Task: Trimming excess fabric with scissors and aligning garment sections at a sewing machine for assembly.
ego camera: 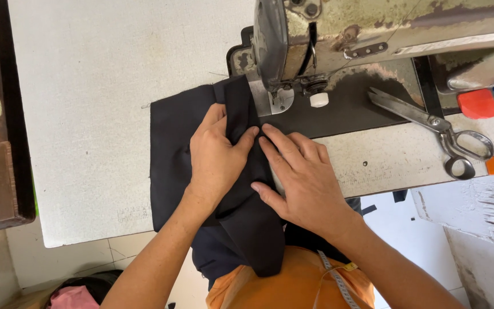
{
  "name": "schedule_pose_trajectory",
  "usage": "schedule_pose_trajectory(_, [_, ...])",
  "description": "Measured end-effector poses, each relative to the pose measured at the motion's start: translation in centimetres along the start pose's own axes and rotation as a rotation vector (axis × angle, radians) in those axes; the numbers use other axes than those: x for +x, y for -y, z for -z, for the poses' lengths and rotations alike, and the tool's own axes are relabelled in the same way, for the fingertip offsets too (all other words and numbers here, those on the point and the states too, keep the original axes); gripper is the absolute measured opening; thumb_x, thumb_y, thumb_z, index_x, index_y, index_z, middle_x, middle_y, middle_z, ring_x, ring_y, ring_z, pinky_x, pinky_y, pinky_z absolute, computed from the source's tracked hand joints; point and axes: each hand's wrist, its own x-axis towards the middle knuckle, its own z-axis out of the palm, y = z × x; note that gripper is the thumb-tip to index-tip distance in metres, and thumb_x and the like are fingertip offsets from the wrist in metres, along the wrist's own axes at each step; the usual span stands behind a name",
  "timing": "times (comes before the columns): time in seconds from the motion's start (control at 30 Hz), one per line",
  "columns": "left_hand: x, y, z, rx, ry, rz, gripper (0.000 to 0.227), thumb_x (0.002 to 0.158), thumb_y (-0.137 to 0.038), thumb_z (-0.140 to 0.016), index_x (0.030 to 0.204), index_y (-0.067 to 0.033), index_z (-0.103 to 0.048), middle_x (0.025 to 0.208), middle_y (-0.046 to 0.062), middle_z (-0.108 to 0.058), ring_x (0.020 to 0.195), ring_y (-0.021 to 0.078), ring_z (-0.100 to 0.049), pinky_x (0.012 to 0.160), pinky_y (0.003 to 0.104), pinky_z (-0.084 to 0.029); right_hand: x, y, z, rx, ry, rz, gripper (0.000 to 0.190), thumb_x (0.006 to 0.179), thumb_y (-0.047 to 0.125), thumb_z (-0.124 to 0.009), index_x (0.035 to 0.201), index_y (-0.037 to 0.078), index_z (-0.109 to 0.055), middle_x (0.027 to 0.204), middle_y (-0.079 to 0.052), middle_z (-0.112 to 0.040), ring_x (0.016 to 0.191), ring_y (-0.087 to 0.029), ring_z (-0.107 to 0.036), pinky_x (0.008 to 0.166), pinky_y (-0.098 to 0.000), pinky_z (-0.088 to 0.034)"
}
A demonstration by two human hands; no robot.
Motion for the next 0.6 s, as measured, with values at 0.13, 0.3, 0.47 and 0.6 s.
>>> schedule_pose_trajectory(0.13, [0.1, 0.8, -0.2, 0.025, -0.009, -0.028, 0.02, 0.08, -0.014, -0.085, 0.088, 0.0007, -0.073, 0.093, 0.01, -0.062, 0.08, 0.0375, -0.066, 0.062, 0.043, -0.054, 0.2, -0.1, 0.1, -0.038, 0.041, 0.031, 0.066, 0.096, 0.043, -0.064, 0.143, -0.003, -0.056, 0.156, -0.016, -0.047, 0.127, -0.035, -0.045, 0.099, -0.0446, -0.033])
schedule_pose_trajectory(0.3, [-0.4, -0.7, 3.5, -0.185, -0.005, -0.16, 0.044, 0.095, -0.01, -0.073, 0.132, 0.0078, -0.055, 0.129, 0.022, -0.055, 0.121, 0.0458, -0.059, 0.095, 0.052, -0.055, 0.4, -0.7, -0.3, -0.139, 0.04, 0.087, 0.071, 0.088, 0.05, -0.065, 0.141, 0.002, -0.059, 0.153, -0.011, -0.053, 0.124, -0.033, -0.049, 0.098, -0.0456, -0.035])
schedule_pose_trajectory(0.47, [-5.4, 3.6, 9.3, 0.098, 0.06, -0.421, 0.04, 0.103, -0.005, -0.057, 0.142, -0.0036, -0.05, 0.153, 0.029, -0.039, 0.14, 0.0424, -0.05, 0.12, 0.063, -0.034, 1.1, -0.2, 1.0, -0.247, 0.045, 0.108, 0.062, 0.091, 0.052, -0.064, 0.134, 0.006, -0.066, 0.15, -0.004, -0.059, 0.116, -0.028, -0.057, 0.093, -0.0417, -0.043])
schedule_pose_trajectory(0.6, [-6.4, 3.7, 10.1, 0.331, 0.223, -0.518, 0.04, 0.103, -0.012, -0.068, 0.142, -0.0121, -0.057, 0.161, 0.029, -0.032, 0.15, 0.0509, -0.041, 0.123, 0.071, -0.008, 1.3, 0.0, 1.2, -0.23, 0.048, 0.108, 0.06, 0.092, 0.05, -0.064, 0.132, 0.006, -0.067, 0.15, -0.003, -0.058, 0.113, -0.028, -0.057, 0.094, -0.0421, -0.043])
